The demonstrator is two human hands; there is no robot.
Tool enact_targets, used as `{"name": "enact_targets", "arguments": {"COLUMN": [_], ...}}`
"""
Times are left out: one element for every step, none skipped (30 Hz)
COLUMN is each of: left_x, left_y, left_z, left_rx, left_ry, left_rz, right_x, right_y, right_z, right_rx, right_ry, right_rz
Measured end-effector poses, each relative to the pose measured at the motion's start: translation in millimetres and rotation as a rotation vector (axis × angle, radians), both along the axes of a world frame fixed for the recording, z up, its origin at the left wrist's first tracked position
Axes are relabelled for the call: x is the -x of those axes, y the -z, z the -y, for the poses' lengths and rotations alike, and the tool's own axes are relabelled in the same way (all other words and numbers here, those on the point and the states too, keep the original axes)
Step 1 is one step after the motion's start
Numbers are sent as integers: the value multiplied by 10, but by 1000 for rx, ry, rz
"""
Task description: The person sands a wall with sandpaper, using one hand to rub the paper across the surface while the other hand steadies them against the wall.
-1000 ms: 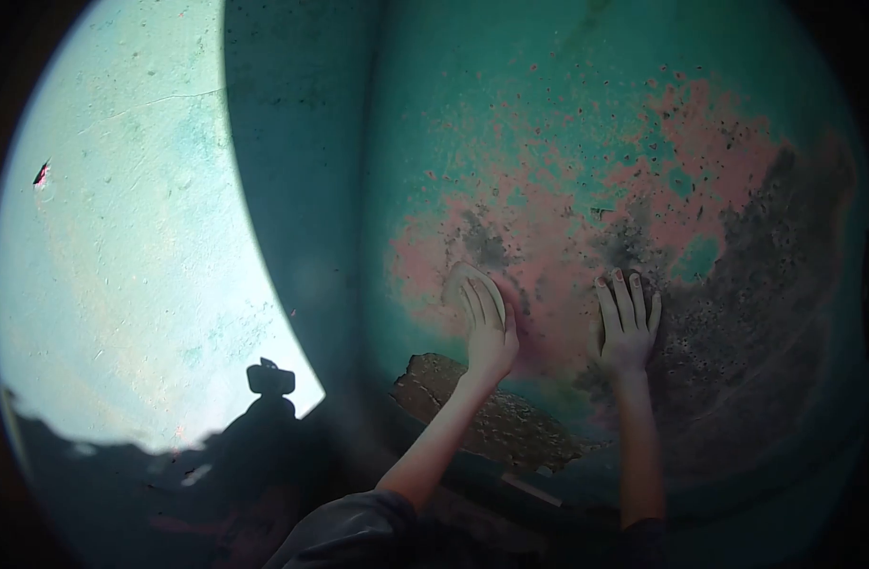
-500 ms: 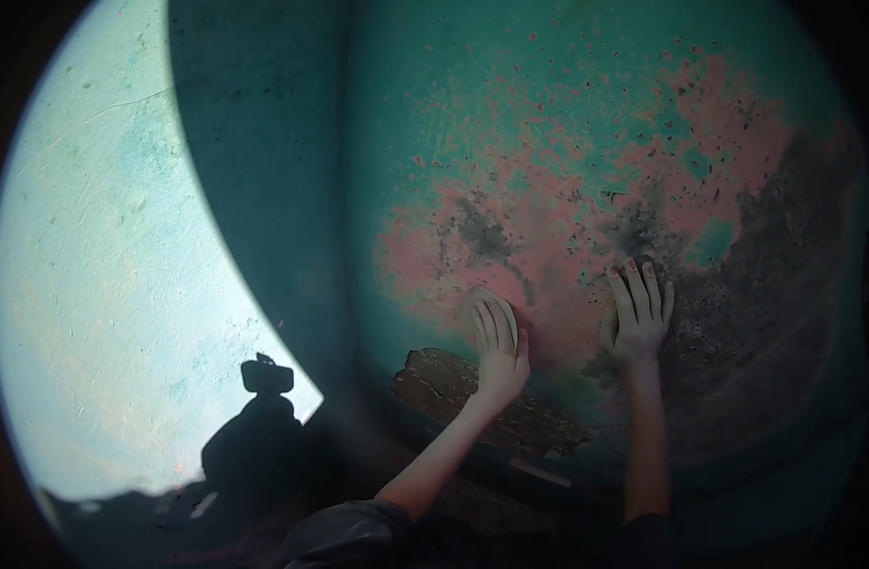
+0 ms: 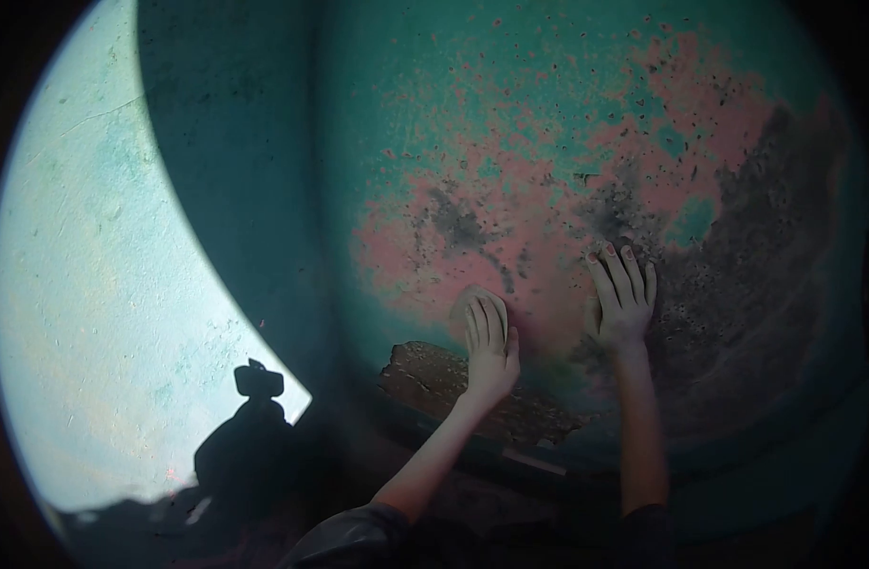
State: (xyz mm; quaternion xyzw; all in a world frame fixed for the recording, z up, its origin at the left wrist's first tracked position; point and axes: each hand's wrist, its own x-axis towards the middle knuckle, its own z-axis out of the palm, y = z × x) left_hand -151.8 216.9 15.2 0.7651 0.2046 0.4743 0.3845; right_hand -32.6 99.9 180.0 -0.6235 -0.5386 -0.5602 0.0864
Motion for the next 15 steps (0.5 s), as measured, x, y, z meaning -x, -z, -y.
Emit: {"name": "enact_targets", "arguments": {"left_x": [59, 126, 147, 97, 51, 5, -90, -199, -284, -299, -287, -225, -176, -122, -99], "left_y": [-67, -155, -218, -208, -195, -201, -178, -83, 9, -8, -4, -74, -120, -187, -252], "left_z": [-193, -488, -690, -681, -659, -628, -309, 48, 361, 539, 541, 475, 327, 112, -56], "left_rx": [27, 114, 201, 202, 188, 171, 221, 137, 56, 41, 98, 153, 152, 173, 191], "left_ry": [-38, -88, -136, -130, -173, -217, -151, -84, -18, 40, 72, 106, 104, 11, -83], "left_rz": [6, 75, 142, 139, 136, 136, 134, 85, 36, 38, 51, 62, 61, 92, 121], "right_x": [-13, -27, -42, -58, -68, -79, -83, -85, -84, -88, -99, -116, -139, -172, -225], "right_y": [3, 13, 34, 62, 88, 99, 109, 106, 96, 87, 80, 72, 62, 48, 48], "right_z": [24, 52, 86, 123, 154, 164, 161, 158, 170, 189, 221, 280, 362, 438, 548], "right_rx": [26, 50, 48, 61, 73, 71, 69, 66, 67, 86, 103, 102, 103, 103, 98], "right_ry": [11, 24, 31, 39, 47, 50, 53, 54, 53, 23, -6, -7, 5, 15, 10], "right_rz": [7, 13, 11, 16, 20, 21, 20, 20, 22, -3, -29, -29, -15, -2, -3]}}
